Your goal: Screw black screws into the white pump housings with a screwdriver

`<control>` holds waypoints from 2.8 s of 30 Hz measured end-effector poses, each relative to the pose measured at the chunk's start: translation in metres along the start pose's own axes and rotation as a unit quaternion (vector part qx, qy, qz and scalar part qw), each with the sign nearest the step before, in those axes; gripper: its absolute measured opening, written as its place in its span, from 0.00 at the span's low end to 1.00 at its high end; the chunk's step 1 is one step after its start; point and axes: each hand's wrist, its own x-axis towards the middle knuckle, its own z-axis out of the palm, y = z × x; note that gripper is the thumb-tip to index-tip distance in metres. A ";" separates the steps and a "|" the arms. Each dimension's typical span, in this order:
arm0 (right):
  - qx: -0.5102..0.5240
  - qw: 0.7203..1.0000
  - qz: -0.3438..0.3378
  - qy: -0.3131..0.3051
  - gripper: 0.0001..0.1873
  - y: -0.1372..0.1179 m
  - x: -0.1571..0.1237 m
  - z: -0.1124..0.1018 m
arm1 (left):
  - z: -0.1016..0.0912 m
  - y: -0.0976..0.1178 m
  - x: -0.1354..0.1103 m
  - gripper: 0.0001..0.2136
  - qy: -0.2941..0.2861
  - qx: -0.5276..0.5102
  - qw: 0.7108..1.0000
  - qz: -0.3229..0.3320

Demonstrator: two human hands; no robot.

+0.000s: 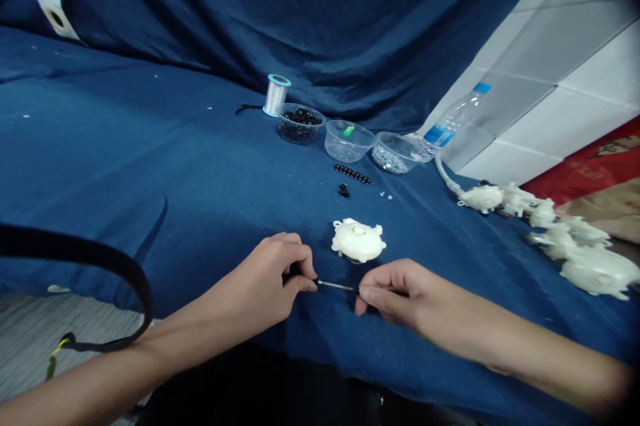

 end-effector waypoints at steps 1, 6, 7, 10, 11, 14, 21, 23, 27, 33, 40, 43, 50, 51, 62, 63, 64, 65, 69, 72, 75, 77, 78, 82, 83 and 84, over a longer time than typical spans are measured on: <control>-0.025 0.998 -0.032 0.038 0.13 0.002 -0.004 0.001 | 0.000 0.000 -0.001 0.09 0.003 -0.001 1.000 0.003; -0.370 0.827 -0.360 0.224 0.10 0.012 -0.015 0.005 | 0.001 -0.004 -0.003 0.09 0.011 -0.009 1.000 0.013; -0.435 0.758 -0.415 0.253 0.10 0.013 -0.014 0.005 | 0.001 -0.004 -0.002 0.09 0.010 -0.011 1.000 0.014; -0.471 0.690 -0.468 0.287 0.09 0.012 -0.007 0.005 | 0.000 -0.004 0.000 0.10 0.008 -0.015 1.000 0.013; -0.429 0.736 -0.447 0.274 0.11 0.010 -0.005 0.005 | 0.000 -0.004 0.001 0.10 0.006 -0.016 1.000 0.012; -0.233 0.919 -0.260 0.184 0.18 0.001 0.004 0.002 | 0.000 -0.004 0.004 0.10 0.003 -0.018 1.000 0.016; 0.031 0.999 0.029 0.007 0.20 -0.010 0.011 -0.013 | -0.002 -0.006 0.001 0.09 0.006 -0.017 0.999 0.044; -0.050 0.991 -0.094 0.079 0.13 -0.005 0.005 -0.012 | -0.002 -0.006 -0.002 0.08 0.016 -0.017 0.999 0.042; -0.323 0.852 -0.364 0.190 0.13 0.013 -0.003 -0.006 | -0.001 -0.007 -0.005 0.09 0.017 -0.027 0.999 0.042; -0.364 0.803 -0.410 0.235 0.13 0.012 0.003 0.001 | -0.001 -0.010 0.002 0.10 0.008 -0.036 0.999 0.040; 0.018 0.993 0.110 -0.041 0.23 -0.015 0.015 -0.010 | -0.003 -0.008 0.003 0.10 -0.005 -0.027 0.998 0.050; -0.069 0.996 -0.012 0.062 0.15 -0.014 0.007 -0.008 | -0.004 -0.008 0.000 0.09 0.006 -0.016 0.999 0.052; -0.446 0.753 -0.432 0.219 0.18 0.003 -0.011 -0.004 | -0.002 -0.009 -0.003 0.09 0.010 -0.019 0.999 0.046; -0.477 0.713 -0.462 0.226 0.19 0.004 -0.010 -0.005 | -0.002 -0.010 -0.002 0.09 0.009 -0.023 0.999 0.045; 0.035 0.999 0.019 -0.012 0.17 -0.018 0.012 -0.011 | -0.006 -0.009 0.002 0.08 -0.022 -0.022 0.999 0.039; 0.030 0.999 -0.004 0.012 0.15 -0.019 0.009 -0.012 | -0.007 -0.009 0.001 0.08 -0.021 -0.020 0.999 0.038; 0.001 0.998 -0.048 0.048 0.13 -0.019 0.005 -0.012 | -0.007 -0.009 0.000 0.08 -0.019 -0.019 0.999 0.038; -0.048 0.990 -0.104 0.085 0.12 -0.018 0.001 -0.012 | -0.008 -0.009 0.000 0.08 -0.017 -0.020 0.999 0.039; -0.354 0.856 -0.346 0.149 0.15 -0.007 -0.008 -0.012 | -0.007 -0.012 -0.001 0.08 -0.015 -0.028 0.999 0.041; -0.497 0.705 -0.471 0.185 0.19 0.002 -0.004 -0.010 | -0.007 -0.013 0.000 0.08 -0.014 -0.033 0.999 0.039; -0.424 0.766 -0.444 0.193 0.16 0.000 0.004 -0.004 | -0.007 -0.012 0.001 0.09 -0.018 -0.033 0.999 0.036; -0.282 0.895 -0.308 0.159 0.15 -0.008 0.008 -0.002 | -0.008 -0.011 0.001 0.10 -0.022 -0.030 0.999 0.036; -0.198 0.951 -0.206 0.115 0.17 -0.013 0.010 -0.003 | -0.008 -0.010 0.002 0.10 -0.025 -0.029 0.999 0.037; 0.000 0.996 0.066 -0.057 0.20 -0.032 0.013 -0.012 | -0.011 -0.009 0.001 0.08 -0.037 -0.020 0.998 0.037; -0.006 0.998 0.054 -0.043 0.18 -0.034 0.011 -0.014 | -0.011 -0.009 0.001 0.08 -0.037 -0.017 0.998 0.037; -0.033 0.999 0.015 -0.009 0.16 -0.035 0.008 -0.015 | -0.011 -0.009 0.000 0.07 -0.036 -0.015 0.999 0.037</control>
